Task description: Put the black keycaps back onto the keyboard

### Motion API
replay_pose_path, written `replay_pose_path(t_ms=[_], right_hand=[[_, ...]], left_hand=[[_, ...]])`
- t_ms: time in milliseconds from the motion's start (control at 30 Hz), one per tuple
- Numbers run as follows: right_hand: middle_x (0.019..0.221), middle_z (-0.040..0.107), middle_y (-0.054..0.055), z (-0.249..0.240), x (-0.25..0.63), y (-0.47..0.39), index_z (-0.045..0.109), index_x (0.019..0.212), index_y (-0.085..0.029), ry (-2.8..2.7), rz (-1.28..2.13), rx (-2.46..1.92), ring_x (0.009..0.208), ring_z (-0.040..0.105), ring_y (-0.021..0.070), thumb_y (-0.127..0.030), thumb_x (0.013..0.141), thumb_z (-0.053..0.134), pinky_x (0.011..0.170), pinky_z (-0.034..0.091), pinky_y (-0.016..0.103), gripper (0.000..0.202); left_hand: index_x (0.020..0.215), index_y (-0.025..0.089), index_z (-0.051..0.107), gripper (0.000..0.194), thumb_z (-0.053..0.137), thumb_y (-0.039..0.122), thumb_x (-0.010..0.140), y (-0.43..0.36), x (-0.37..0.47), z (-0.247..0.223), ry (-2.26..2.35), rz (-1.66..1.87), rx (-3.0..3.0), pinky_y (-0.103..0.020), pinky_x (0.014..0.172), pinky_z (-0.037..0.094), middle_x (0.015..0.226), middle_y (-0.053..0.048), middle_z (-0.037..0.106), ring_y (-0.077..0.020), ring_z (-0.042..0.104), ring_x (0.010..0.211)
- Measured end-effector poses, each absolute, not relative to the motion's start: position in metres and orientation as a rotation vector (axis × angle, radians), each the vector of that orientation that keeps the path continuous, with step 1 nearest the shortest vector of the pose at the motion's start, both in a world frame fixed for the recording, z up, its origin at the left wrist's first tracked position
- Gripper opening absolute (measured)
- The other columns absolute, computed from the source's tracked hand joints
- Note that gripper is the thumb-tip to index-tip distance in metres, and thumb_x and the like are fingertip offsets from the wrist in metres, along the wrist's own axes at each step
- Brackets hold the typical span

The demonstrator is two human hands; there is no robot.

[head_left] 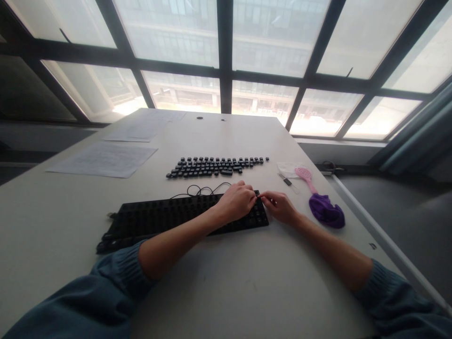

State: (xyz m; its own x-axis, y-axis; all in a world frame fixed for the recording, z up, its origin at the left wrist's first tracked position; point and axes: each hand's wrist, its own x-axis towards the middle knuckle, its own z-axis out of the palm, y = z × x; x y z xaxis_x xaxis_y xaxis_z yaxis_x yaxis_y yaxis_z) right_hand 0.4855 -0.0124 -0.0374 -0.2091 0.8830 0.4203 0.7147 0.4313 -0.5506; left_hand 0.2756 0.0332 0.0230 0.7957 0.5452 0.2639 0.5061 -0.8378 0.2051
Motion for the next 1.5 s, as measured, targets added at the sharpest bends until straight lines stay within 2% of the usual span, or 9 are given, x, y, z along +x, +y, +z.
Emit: replay_pose_path(t_ms=[67, 267, 400, 533, 667, 867, 1000, 1133, 1500], right_hand=[[0.069, 0.066, -0.001, -0.04, 0.486, -0.01, 0.072, 0.096, -0.021, -1.917, 0.297, -1.33, 0.056, 0.053, 0.013, -0.032, 0.096, 0.052, 0.058, 0.042, 0.025, 0.023], [0.071, 0.067, 0.001, -0.046, 0.488, -0.004, 0.069, 0.087, -0.021, -1.782, 0.255, -1.341, 0.057, 0.054, 0.0141, -0.032, 0.096, 0.053, 0.058, 0.044, 0.027, 0.021], [0.078, 0.069, 0.003, -0.046, 0.493, 0.015, 0.067, 0.086, -0.021, -1.652, 0.172, -1.409, 0.067, 0.06, 0.0169, -0.028, 0.092, 0.057, 0.063, 0.046, 0.028, 0.014], [0.082, 0.069, 0.005, -0.047, 0.499, 0.056, 0.067, 0.089, -0.018, -1.491, 0.09, -1.547, 0.071, 0.062, 0.0193, -0.023, 0.087, 0.058, 0.071, 0.049, 0.031, 0.011], [0.09, 0.069, 0.01, -0.048, 0.502, 0.103, 0.066, 0.089, -0.016, -1.425, 0.043, -1.615, 0.072, 0.06, 0.0206, -0.017, 0.085, 0.056, 0.079, 0.049, 0.035, 0.01], [0.098, 0.068, 0.012, -0.052, 0.505, 0.143, 0.066, 0.091, -0.016, -1.434, 0.025, -1.697, 0.085, 0.06, 0.0229, -0.012, 0.085, 0.058, 0.087, 0.046, 0.035, 0.011], [0.101, 0.066, 0.01, -0.055, 0.507, 0.155, 0.067, 0.094, -0.018, -1.454, 0.035, -1.758, 0.094, 0.061, 0.0236, -0.014, 0.088, 0.059, 0.089, 0.045, 0.034, 0.01], [0.104, 0.066, 0.01, -0.057, 0.509, 0.162, 0.067, 0.096, -0.019, -1.475, 0.046, -1.814, 0.098, 0.061, 0.0241, -0.018, 0.09, 0.059, 0.089, 0.045, 0.033, 0.01], [0.103, 0.068, 0.011, -0.054, 0.507, 0.163, 0.068, 0.095, -0.018, -1.532, 0.029, -1.896, 0.097, 0.062, 0.0246, -0.015, 0.092, 0.054, 0.088, 0.045, 0.032, 0.014]], left_hand=[[0.084, 0.016, 0.076, 0.031, 0.051, 0.026, 0.099, 0.034, 0.276, 0.024, 0.868, 0.49, 2.841, -0.034, 0.082, 0.047, 0.089, -0.009, 0.073, -0.0217, 0.059, 0.084], [0.094, 0.018, 0.079, 0.023, 0.057, 0.025, 0.094, 0.034, 0.268, 0.037, 0.919, 0.555, 2.747, -0.034, 0.088, 0.05, 0.096, -0.01, 0.075, -0.0245, 0.064, 0.094], [0.101, 0.019, 0.079, 0.021, 0.063, 0.026, 0.089, 0.055, 0.264, 0.058, 0.972, 0.633, 2.693, -0.037, 0.094, 0.05, 0.101, -0.009, 0.077, -0.0267, 0.066, 0.102], [0.097, 0.021, 0.081, 0.02, 0.065, 0.023, 0.086, 0.104, 0.284, 0.069, 1.077, 0.709, 2.633, -0.035, 0.09, 0.053, 0.096, -0.008, 0.078, -0.0242, 0.07, 0.093], [0.102, 0.018, 0.08, 0.025, 0.059, 0.021, 0.09, 0.155, 0.319, 0.054, 1.197, 0.75, 2.592, -0.031, 0.089, 0.053, 0.095, -0.01, 0.078, -0.0222, 0.071, 0.091], [0.099, 0.016, 0.081, 0.023, 0.06, 0.019, 0.089, 0.193, 0.353, 0.018, 1.174, 0.691, 2.714, -0.036, 0.095, 0.051, 0.097, -0.012, 0.078, -0.0267, 0.063, 0.105], [0.093, 0.017, 0.08, 0.016, 0.067, 0.023, 0.087, 0.207, 0.368, 0.007, 1.115, 0.632, 2.809, -0.039, 0.097, 0.048, 0.1, -0.012, 0.077, -0.0282, 0.058, 0.107], [0.089, 0.016, 0.079, 0.014, 0.068, 0.025, 0.086, 0.215, 0.377, 0.0, 1.064, 0.576, 2.876, -0.042, 0.095, 0.047, 0.094, -0.013, 0.076, -0.0302, 0.057, 0.106], [0.082, 0.014, 0.076, 0.019, 0.059, 0.012, 0.086, 0.212, 0.381, -0.008, 0.971, 0.559, 2.93, -0.04, 0.089, 0.046, 0.091, -0.015, 0.074, -0.0286, 0.058, 0.101]])
